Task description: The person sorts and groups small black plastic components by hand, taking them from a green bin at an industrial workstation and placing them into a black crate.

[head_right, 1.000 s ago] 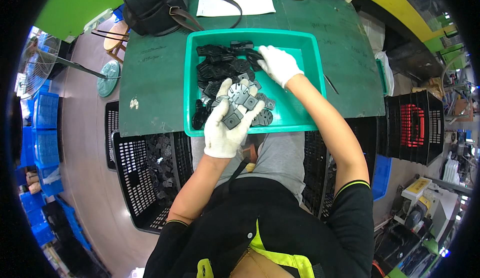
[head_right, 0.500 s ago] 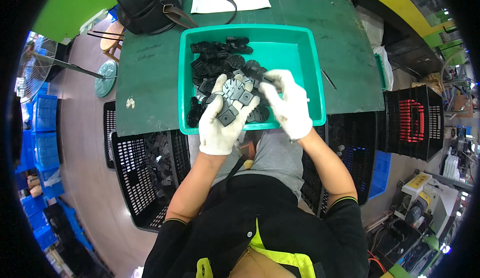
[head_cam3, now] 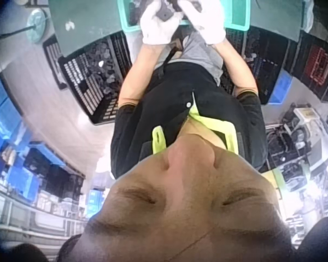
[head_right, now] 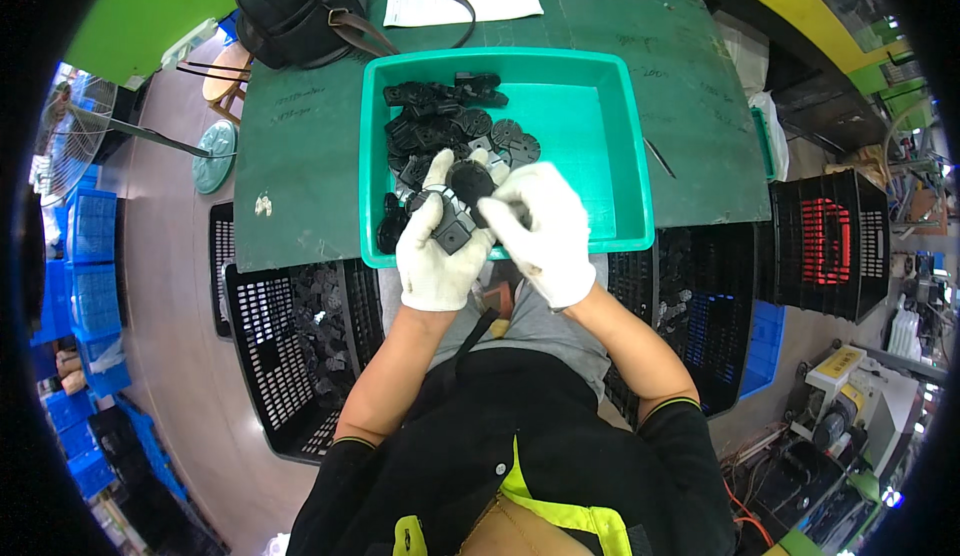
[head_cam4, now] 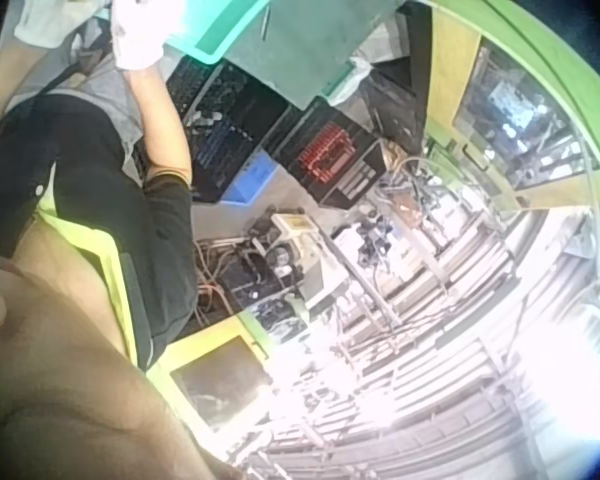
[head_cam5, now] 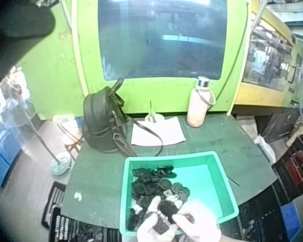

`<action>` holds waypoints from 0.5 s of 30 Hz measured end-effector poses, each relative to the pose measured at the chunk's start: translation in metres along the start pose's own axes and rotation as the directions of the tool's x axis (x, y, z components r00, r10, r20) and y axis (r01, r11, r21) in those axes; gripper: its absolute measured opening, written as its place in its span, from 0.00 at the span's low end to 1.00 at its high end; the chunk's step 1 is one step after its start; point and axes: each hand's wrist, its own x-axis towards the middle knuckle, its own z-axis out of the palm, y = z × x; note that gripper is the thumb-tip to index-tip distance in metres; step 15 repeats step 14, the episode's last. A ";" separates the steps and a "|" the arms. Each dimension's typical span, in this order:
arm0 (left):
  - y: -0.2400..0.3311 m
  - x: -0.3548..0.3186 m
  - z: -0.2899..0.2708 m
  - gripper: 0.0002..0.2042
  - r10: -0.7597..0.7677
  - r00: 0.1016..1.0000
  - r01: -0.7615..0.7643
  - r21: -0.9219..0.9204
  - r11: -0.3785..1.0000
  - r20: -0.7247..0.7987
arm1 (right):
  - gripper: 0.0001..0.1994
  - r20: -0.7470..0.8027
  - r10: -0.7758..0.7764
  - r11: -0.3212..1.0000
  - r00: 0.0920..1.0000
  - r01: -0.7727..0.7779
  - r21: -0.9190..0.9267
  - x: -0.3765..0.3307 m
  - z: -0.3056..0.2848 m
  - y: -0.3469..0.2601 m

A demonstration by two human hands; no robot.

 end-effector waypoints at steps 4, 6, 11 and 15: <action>0.003 -0.002 0.005 0.28 -0.005 0.998 0.003 -0.023 1.000 -0.068 | 0.08 -0.048 -0.223 0.946 0.974 0.204 -0.252 0.043 -0.015 0.030; 0.002 0.000 0.004 0.28 -0.008 0.997 0.007 -0.018 1.000 -0.078 | 0.15 0.146 -0.185 0.835 0.972 0.234 -0.498 0.063 -0.018 0.056; 0.000 0.002 0.004 0.28 -0.015 0.999 0.013 -0.042 0.999 -0.051 | 0.23 0.365 0.170 0.772 0.915 0.107 -0.627 0.081 -0.017 0.083; 0.000 0.001 0.003 0.30 -0.012 0.998 0.011 -0.018 1.000 -0.067 | 0.27 0.359 0.292 0.851 0.886 -0.069 -0.521 0.083 -0.017 0.080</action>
